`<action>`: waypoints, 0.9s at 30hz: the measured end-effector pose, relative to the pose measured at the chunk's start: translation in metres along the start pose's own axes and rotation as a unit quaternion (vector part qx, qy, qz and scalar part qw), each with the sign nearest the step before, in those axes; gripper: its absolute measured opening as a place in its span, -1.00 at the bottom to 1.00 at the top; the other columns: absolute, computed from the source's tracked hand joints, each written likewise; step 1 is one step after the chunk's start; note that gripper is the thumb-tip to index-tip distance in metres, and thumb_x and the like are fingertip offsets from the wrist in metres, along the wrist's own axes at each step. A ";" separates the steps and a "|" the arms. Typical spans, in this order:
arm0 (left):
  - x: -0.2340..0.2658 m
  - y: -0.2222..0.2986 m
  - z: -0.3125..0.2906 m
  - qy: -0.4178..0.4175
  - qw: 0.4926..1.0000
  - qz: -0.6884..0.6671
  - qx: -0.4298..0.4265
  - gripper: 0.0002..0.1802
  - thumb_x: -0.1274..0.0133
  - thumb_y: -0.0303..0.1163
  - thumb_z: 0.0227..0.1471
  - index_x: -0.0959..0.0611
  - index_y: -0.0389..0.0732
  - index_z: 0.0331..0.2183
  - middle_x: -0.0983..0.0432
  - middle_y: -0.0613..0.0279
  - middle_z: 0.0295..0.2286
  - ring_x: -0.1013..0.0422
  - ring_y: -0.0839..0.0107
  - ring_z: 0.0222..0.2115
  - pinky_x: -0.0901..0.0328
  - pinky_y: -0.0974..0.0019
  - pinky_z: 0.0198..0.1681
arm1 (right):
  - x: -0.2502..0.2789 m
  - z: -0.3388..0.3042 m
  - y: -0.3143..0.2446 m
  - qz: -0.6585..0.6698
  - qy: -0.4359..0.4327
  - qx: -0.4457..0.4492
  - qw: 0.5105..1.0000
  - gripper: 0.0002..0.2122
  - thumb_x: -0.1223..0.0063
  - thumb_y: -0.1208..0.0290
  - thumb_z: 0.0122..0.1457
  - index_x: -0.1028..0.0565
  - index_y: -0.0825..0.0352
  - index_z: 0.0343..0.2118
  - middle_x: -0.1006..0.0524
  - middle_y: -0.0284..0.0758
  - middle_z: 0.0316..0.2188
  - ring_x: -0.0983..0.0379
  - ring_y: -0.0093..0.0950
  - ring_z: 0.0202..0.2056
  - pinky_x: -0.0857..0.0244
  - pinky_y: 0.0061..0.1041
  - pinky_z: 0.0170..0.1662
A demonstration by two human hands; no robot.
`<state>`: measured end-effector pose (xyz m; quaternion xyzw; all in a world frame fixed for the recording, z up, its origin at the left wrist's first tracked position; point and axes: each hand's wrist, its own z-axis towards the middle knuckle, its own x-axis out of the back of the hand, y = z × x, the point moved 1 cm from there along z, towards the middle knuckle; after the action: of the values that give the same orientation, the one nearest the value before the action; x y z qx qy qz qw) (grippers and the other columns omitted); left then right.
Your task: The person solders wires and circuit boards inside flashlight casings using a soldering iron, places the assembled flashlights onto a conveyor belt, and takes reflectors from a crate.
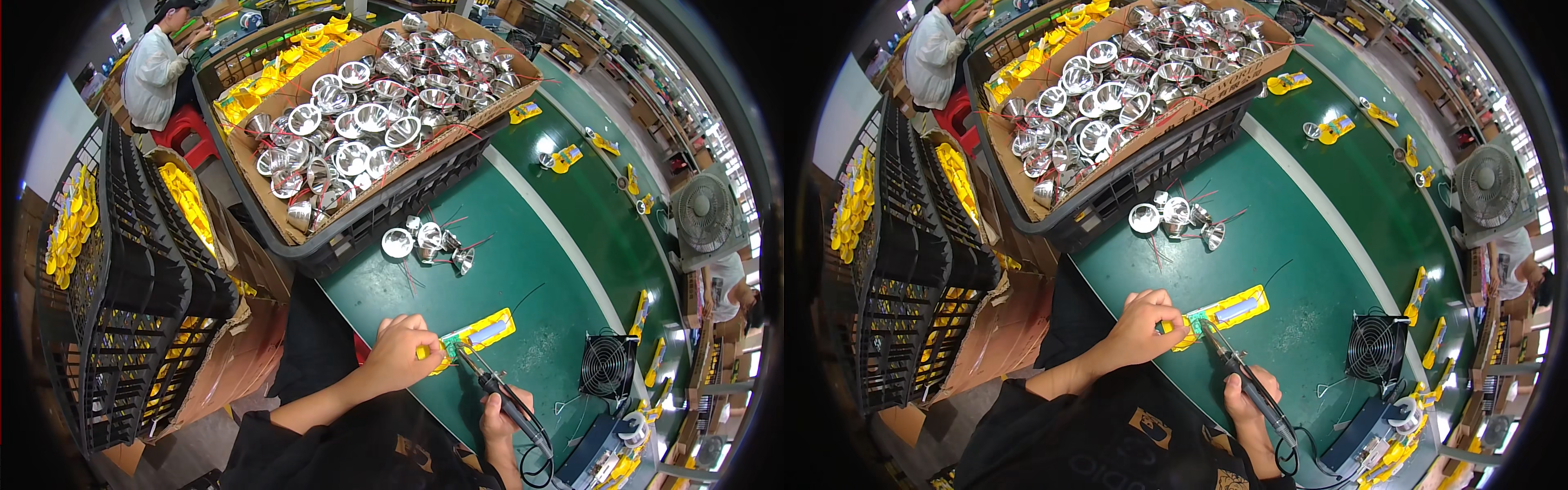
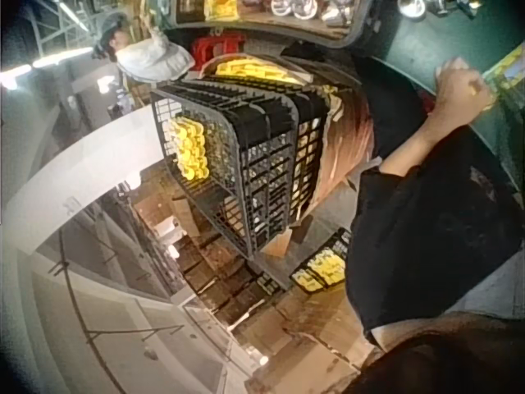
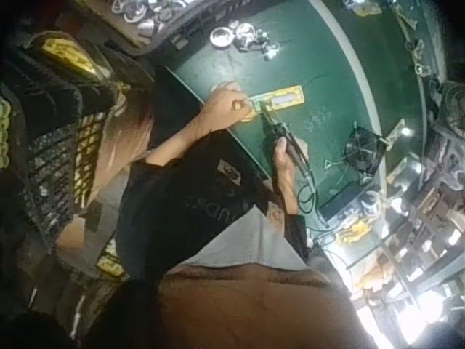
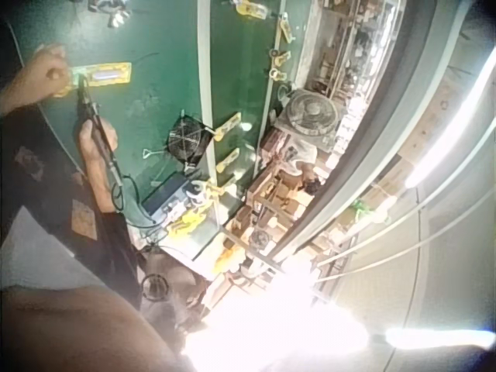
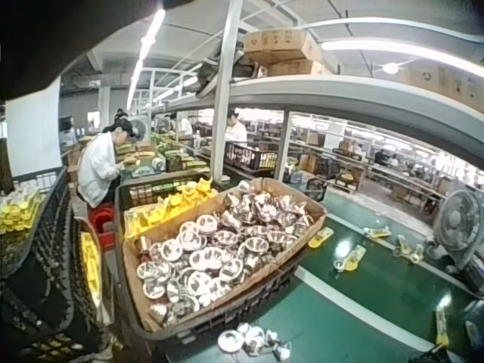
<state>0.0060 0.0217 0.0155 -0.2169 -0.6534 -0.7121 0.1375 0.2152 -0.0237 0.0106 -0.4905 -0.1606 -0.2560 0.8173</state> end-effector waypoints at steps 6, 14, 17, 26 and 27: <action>-0.001 -0.002 0.000 -0.002 1.000 0.003 -0.004 -0.88 -0.03 -0.32 -0.24 -0.55 -0.13 -0.65 -0.23 0.35 -0.63 -0.21 0.42 -0.50 0.04 0.34 -0.35 | 0.000 0.003 -0.001 -0.002 -0.006 0.015 1.000 -0.73 -0.03 0.27 -0.05 -0.31 0.41 -0.46 -0.37 -0.39 -0.79 -0.29 -0.59 -0.72 -0.19 -0.63 -0.53; -0.001 -0.001 0.000 -0.002 1.000 -0.001 -0.005 -0.88 -0.04 -0.32 -0.25 -0.55 -0.13 -0.66 -0.23 0.35 -0.63 -0.20 0.42 -0.50 0.05 0.34 -0.36 | 0.004 -0.001 0.004 0.048 0.035 0.024 0.998 -0.72 -0.01 0.32 -0.04 -0.24 0.43 -0.43 -0.35 -0.34 -0.76 -0.26 -0.63 -0.79 -0.14 -0.73 -0.67; -0.002 -0.002 -0.001 0.000 1.000 -0.006 -0.007 -0.88 -0.04 -0.32 -0.25 -0.55 -0.13 -0.66 -0.23 0.35 -0.63 -0.20 0.42 -0.50 0.05 0.34 -0.36 | -0.001 0.003 -0.006 0.030 0.100 -0.064 0.993 -0.65 0.04 0.12 -0.08 -0.40 0.29 -0.81 -0.33 -0.36 -0.84 -0.27 -0.48 -0.78 -0.17 -0.58 -0.67; 0.000 0.001 0.000 0.003 1.000 0.004 -0.007 -0.88 -0.03 -0.33 -0.27 -0.51 -0.10 -0.70 -0.25 0.32 -0.63 -0.23 0.36 -0.48 0.03 0.31 -0.38 | 0.005 0.001 0.002 -0.001 -0.032 0.017 0.999 -0.75 -0.03 0.32 -0.05 -0.30 0.41 -0.44 -0.37 -0.37 -0.76 -0.29 -0.62 -0.74 -0.18 -0.66 -0.57; 0.000 0.000 0.000 0.002 1.000 0.003 -0.006 -0.89 -0.03 -0.33 -0.27 -0.51 -0.10 -0.70 -0.25 0.32 -0.63 -0.23 0.36 -0.47 0.03 0.31 -0.39 | 0.005 0.001 0.002 -0.001 -0.032 0.017 0.999 -0.75 -0.03 0.32 -0.05 -0.30 0.41 -0.44 -0.37 -0.37 -0.76 -0.29 -0.62 -0.74 -0.18 -0.66 -0.57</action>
<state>0.0065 0.0218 0.0156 -0.2182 -0.6482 -0.7160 0.1398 0.2204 -0.0233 0.0122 -0.4847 -0.1915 -0.2380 0.8196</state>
